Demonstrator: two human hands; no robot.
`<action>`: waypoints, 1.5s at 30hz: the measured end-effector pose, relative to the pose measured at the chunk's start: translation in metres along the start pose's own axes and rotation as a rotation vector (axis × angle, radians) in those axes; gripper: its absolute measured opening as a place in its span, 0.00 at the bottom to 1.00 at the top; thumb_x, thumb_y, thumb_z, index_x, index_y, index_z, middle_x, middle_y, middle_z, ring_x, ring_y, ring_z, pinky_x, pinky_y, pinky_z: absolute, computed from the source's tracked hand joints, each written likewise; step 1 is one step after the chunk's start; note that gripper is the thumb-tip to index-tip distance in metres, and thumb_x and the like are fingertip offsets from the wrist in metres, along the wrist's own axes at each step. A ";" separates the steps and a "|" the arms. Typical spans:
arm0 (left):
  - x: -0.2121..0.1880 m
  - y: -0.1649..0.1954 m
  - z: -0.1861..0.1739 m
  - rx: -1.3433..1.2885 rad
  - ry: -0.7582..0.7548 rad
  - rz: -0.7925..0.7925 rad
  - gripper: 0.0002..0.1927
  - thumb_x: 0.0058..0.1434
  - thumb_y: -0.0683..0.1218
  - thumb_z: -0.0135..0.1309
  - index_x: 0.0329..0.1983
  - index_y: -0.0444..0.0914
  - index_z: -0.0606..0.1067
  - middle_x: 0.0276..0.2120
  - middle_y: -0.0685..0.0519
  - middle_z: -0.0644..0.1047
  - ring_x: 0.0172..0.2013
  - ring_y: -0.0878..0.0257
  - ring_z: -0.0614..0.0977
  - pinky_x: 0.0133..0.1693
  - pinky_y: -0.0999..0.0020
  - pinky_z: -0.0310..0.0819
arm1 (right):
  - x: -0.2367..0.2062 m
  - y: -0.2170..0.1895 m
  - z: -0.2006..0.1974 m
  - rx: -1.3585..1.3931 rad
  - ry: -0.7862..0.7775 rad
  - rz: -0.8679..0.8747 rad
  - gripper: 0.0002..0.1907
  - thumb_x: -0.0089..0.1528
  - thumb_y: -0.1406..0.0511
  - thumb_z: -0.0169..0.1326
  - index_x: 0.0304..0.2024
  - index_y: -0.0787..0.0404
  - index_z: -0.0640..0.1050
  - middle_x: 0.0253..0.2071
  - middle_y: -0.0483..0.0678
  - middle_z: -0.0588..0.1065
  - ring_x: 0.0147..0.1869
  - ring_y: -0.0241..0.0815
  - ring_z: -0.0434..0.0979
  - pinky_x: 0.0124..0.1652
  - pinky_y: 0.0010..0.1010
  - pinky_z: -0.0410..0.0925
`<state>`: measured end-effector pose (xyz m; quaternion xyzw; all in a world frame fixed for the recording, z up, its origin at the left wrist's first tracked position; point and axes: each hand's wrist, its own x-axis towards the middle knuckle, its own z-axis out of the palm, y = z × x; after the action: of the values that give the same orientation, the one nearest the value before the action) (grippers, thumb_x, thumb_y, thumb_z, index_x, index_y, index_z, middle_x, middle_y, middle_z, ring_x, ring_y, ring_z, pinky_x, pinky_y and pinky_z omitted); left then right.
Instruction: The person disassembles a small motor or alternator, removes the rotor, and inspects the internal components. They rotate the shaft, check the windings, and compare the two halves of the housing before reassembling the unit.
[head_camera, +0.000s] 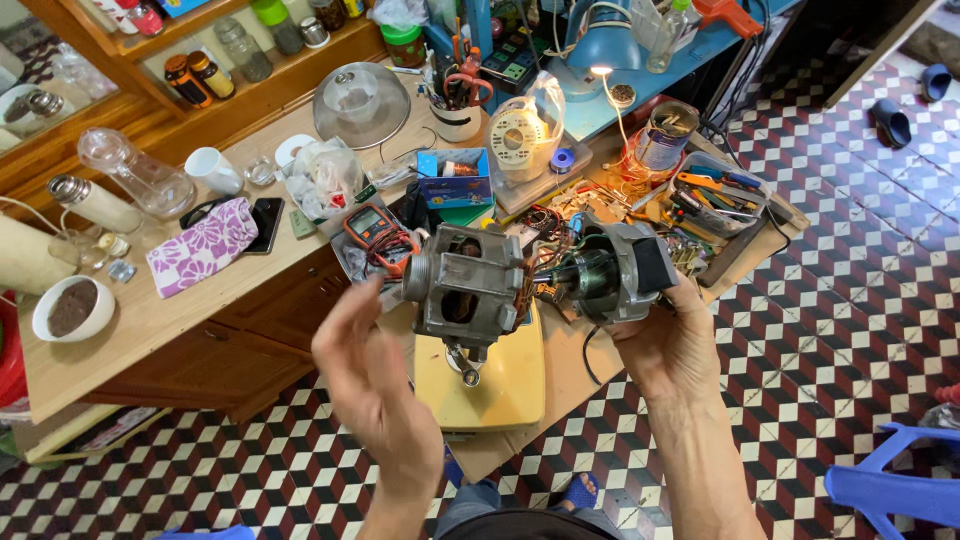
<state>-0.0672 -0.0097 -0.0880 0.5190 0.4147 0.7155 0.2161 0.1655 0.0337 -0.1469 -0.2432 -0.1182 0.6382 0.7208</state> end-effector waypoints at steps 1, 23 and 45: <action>-0.016 0.011 0.000 0.021 0.060 0.096 0.19 0.83 0.56 0.45 0.62 0.35 0.68 0.60 0.50 0.73 0.58 0.64 0.76 0.66 0.68 0.68 | 0.000 -0.001 0.002 -0.008 -0.015 0.010 0.24 0.60 0.62 0.62 0.57 0.64 0.76 0.55 0.50 0.79 0.56 0.46 0.81 0.53 0.44 0.75; -0.066 -0.054 0.097 -0.546 -0.332 -0.613 0.16 0.69 0.48 0.55 0.56 0.36 0.80 0.53 0.55 0.82 0.52 0.73 0.81 0.56 0.76 0.74 | -0.009 -0.014 0.005 -0.155 0.038 -0.021 0.26 0.62 0.59 0.61 0.61 0.60 0.74 0.58 0.46 0.77 0.62 0.44 0.77 0.63 0.43 0.67; -0.037 -0.027 0.094 -0.744 -0.196 -0.860 0.19 0.59 0.50 0.66 0.48 0.34 0.80 0.41 0.54 0.82 0.43 0.70 0.80 0.49 0.72 0.74 | -0.025 -0.021 0.002 -0.196 -0.105 0.006 0.37 0.58 0.58 0.69 0.65 0.62 0.72 0.63 0.49 0.73 0.68 0.46 0.71 0.71 0.46 0.61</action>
<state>0.0304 0.0124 -0.1198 0.2570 0.2870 0.6095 0.6929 0.1793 0.0086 -0.1315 -0.2790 -0.2172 0.6375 0.6845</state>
